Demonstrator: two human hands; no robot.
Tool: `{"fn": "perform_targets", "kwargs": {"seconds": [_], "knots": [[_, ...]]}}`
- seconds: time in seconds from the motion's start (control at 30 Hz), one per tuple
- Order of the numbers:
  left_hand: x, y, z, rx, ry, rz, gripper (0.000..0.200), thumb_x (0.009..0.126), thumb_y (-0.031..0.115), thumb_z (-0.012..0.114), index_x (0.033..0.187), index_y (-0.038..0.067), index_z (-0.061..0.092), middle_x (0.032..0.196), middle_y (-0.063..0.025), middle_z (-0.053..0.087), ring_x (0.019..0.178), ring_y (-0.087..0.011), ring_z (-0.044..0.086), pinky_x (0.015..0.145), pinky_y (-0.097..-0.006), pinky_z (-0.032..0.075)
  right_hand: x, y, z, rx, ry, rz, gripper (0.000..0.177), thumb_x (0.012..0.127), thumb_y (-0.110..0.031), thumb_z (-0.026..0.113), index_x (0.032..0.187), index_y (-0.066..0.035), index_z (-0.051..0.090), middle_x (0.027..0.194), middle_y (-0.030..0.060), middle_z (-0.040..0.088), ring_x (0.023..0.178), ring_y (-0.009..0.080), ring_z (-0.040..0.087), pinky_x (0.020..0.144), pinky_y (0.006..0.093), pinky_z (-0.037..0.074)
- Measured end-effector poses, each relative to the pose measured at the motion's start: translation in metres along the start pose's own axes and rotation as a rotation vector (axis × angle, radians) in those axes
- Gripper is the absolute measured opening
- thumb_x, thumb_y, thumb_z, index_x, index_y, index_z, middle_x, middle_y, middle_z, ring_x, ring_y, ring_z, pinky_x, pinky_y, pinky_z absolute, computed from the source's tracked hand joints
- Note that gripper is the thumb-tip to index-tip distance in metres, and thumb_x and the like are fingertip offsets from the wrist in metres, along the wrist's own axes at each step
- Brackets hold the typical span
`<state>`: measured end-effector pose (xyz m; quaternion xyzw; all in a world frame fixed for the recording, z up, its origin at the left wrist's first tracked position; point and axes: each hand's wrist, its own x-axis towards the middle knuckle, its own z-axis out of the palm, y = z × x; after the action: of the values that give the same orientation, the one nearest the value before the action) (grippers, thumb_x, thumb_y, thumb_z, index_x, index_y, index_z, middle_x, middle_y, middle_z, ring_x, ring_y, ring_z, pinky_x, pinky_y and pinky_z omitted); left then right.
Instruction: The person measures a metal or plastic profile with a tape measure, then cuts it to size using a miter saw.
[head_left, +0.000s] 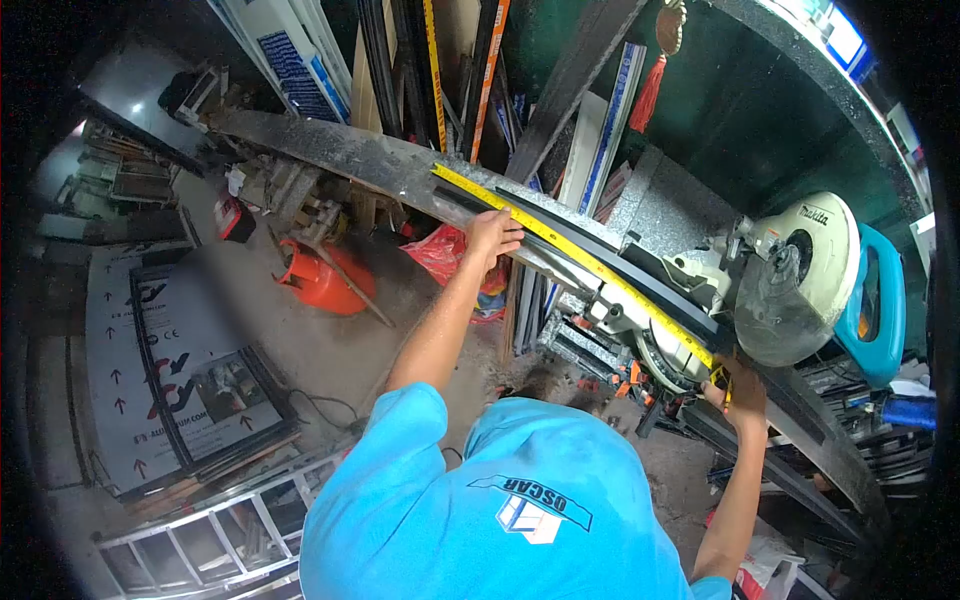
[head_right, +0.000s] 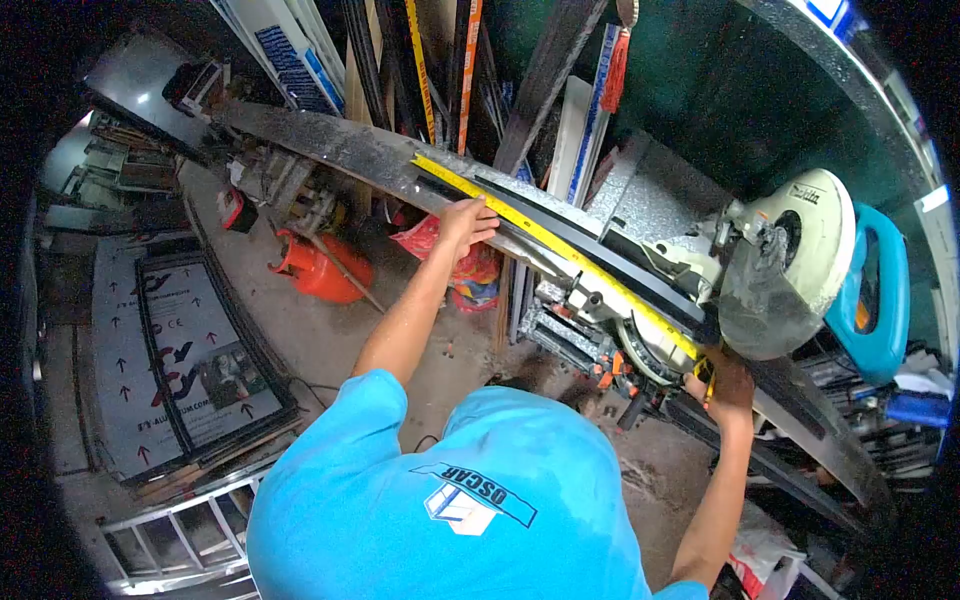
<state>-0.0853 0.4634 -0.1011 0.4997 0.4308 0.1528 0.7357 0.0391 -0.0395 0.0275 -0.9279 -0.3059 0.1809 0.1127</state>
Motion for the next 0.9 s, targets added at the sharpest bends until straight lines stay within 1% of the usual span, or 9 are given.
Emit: {"fn": "perform_targets", "kwargs": {"seconds": [0.37,0.43,0.5,0.57,0.6,0.67,0.7,0.77,0.9], "knots": [[0.005,-0.006,-0.001,0.171,0.067,0.073,0.037,0.098,0.037,0.066,0.105,0.0,0.068,0.088,-0.0123,0.074,0.078,-0.0249,0.073,0.064,-0.0386,0.06,0.016,0.024,0.018,-0.054,0.181,-0.111,0.052,0.079,-0.047,0.075,0.118,-0.013,0.068,0.103,0.0176,0.07,0.099,0.0395,0.068,0.084,0.0492,0.053],[-0.003,-0.005,0.006,0.887,0.426,0.469,0.036,0.093,0.039,0.072,0.096,0.003,0.07,0.082,-0.0112,0.072,0.07,-0.0306,0.07,0.063,-0.0464,0.054,0.018,0.034,0.025,-0.088,0.251,-0.127,0.057,0.081,-0.051,0.074,0.126,-0.017,0.068,0.101,0.0167,0.071,0.097,0.0394,0.069,0.086,0.0487,0.054],[-0.037,0.009,0.035,0.808,0.261,0.473,0.03,0.085,0.034,0.079,0.091,0.007,0.07,0.085,-0.009,0.07,0.079,-0.0349,0.066,0.073,-0.0478,0.048,0.022,0.049,0.034,-0.209,0.217,-0.051,0.056,0.083,-0.045,0.075,0.131,-0.018,0.066,0.098,0.0147,0.072,0.093,0.0364,0.07,0.084,0.0482,0.054],[-0.049,0.008,0.057,1.022,-0.001,1.036,0.028,0.079,0.03,0.083,0.096,0.01,0.071,0.095,-0.0075,0.068,0.1,-0.0326,0.061,0.088,-0.045,0.046,0.026,0.05,0.032,-0.147,0.258,-0.075,0.057,0.082,-0.044,0.076,0.127,-0.011,0.065,0.091,0.0158,0.071,0.086,0.0373,0.069,0.079,0.0485,0.053],[-0.056,0.007,0.07,1.092,-0.113,1.09,0.04,0.072,0.026,0.086,0.107,0.013,0.071,0.11,-0.0074,0.065,0.116,-0.0306,0.054,0.099,-0.0459,0.04,0.028,0.051,0.03,-0.122,0.27,-0.109,0.05,0.082,-0.049,0.073,0.105,-0.004,0.069,0.093,0.0199,0.072,0.087,0.0397,0.07,0.077,0.05,0.056],[-0.066,0.008,0.089,1.303,-0.269,1.101,0.053,0.073,0.023,0.085,0.122,0.014,0.066,0.118,-0.007,0.063,0.119,-0.0306,0.054,0.106,-0.0596,0.036,0.027,0.038,0.024,-0.038,0.52,-0.235,0.037,0.081,-0.041,0.074,0.094,-0.006,0.072,0.081,0.0153,0.072,0.081,0.0363,0.071,0.072,0.0491,0.056],[-0.065,0.007,0.096,1.409,-0.291,1.115,0.055,0.073,0.022,0.085,0.124,0.015,0.065,0.119,-0.0066,0.063,0.12,-0.0305,0.056,0.106,-0.0637,0.036,0.028,0.031,0.015,-0.008,0.246,-0.039,0.046,0.077,-0.041,0.076,0.106,-0.006,0.07,0.09,0.0159,0.073,0.082,0.0358,0.072,0.075,0.0473,0.057],[-0.052,0.006,0.102,1.551,-0.328,1.005,0.054,0.076,0.02,0.084,0.125,0.018,0.064,0.119,-0.0049,0.063,0.122,-0.0296,0.056,0.108,-0.0692,0.033,0.039,0.053,0.033,0.077,0.246,0.006,0.056,0.076,-0.044,0.076,0.115,-0.005,0.067,0.099,0.0171,0.073,0.09,0.0352,0.072,0.083,0.0457,0.056],[-0.032,0.015,0.1,1.602,-0.389,1.025,0.034,0.078,0.016,0.082,0.11,0.014,0.07,0.107,-0.0046,0.068,0.11,-0.0296,0.064,0.105,-0.0633,0.036,0.043,0.049,0.028,0.031,0.156,0.057,0.06,0.076,-0.047,0.075,0.118,-0.005,0.068,0.103,0.0183,0.072,0.1,0.0357,0.071,0.09,0.0458,0.055]]}}
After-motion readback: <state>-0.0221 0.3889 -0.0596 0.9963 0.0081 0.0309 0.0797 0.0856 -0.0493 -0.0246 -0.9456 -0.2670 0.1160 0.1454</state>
